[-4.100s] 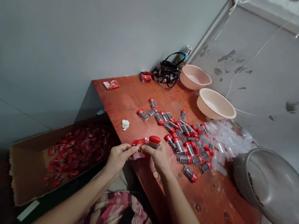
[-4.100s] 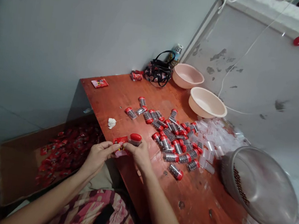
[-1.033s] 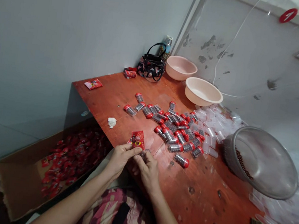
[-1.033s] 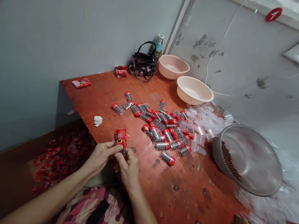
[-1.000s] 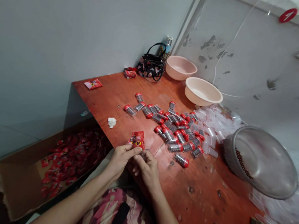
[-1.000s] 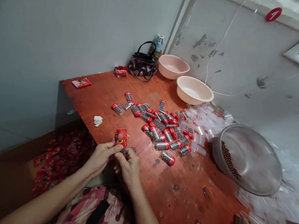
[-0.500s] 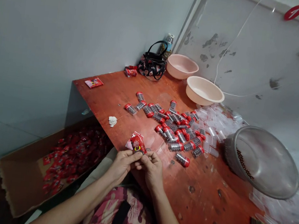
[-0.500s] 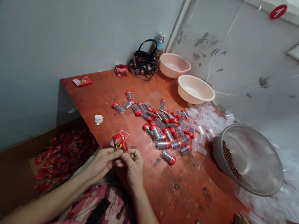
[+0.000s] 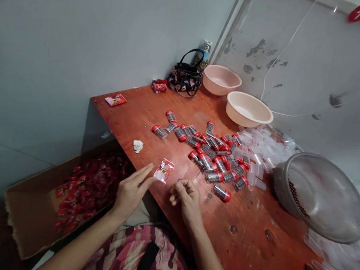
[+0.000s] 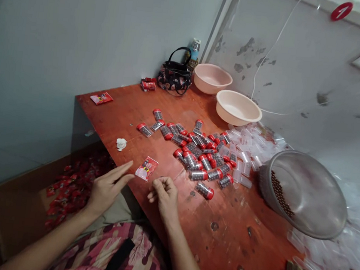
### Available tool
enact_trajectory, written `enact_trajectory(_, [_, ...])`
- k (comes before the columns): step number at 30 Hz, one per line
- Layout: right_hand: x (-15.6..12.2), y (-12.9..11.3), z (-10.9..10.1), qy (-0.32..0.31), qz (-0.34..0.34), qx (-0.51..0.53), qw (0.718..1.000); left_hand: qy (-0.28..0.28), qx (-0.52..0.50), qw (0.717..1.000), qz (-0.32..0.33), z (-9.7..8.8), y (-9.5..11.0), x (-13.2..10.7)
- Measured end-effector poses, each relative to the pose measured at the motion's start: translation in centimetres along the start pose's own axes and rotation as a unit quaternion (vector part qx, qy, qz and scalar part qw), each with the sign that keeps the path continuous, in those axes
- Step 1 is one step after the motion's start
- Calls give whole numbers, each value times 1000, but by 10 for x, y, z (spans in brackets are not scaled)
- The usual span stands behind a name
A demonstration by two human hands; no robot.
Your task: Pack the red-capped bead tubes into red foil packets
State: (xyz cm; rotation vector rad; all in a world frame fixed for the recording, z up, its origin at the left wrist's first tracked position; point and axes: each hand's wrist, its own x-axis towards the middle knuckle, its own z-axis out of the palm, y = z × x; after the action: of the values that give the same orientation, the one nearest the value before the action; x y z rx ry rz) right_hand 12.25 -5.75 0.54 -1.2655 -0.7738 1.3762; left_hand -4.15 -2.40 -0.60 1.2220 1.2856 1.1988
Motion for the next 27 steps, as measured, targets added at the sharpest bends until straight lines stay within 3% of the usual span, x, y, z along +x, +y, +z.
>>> enact_trajectory(3, [0, 2, 3, -4, 3, -18, 1000, -68, 185, 968, 155, 16, -11, 21])
enact_trajectory(7, [1, 1, 1, -9, -11, -59, 998, -78, 310, 924, 210, 25, -23, 35])
enact_trajectory(13, [20, 2, -1, 27, -46, -124, 991, -54, 295, 930, 214, 27, -27, 32])
enact_trajectory(17, [37, 4, 8, 48, -75, -68, 994, -47, 198, 957, 205, 29, -19, 22])
enact_trajectory(19, [44, 1, 11, 26, -62, -35, 997, -45, 128, 975, 176, 28, -10, 15])
enact_trajectory(22, [48, -7, 13, -13, -45, -11, 999, -22, 0, 998, 50, 23, 4, 10])
enact_trajectory(24, [49, -14, 12, -57, -36, -18, 998, -32, -70, 996, -45, 18, 9, 11])
enact_trajectory(27, [56, -24, 11, -140, -24, -79, 987, -104, -131, 976, -138, 11, 9, 16])
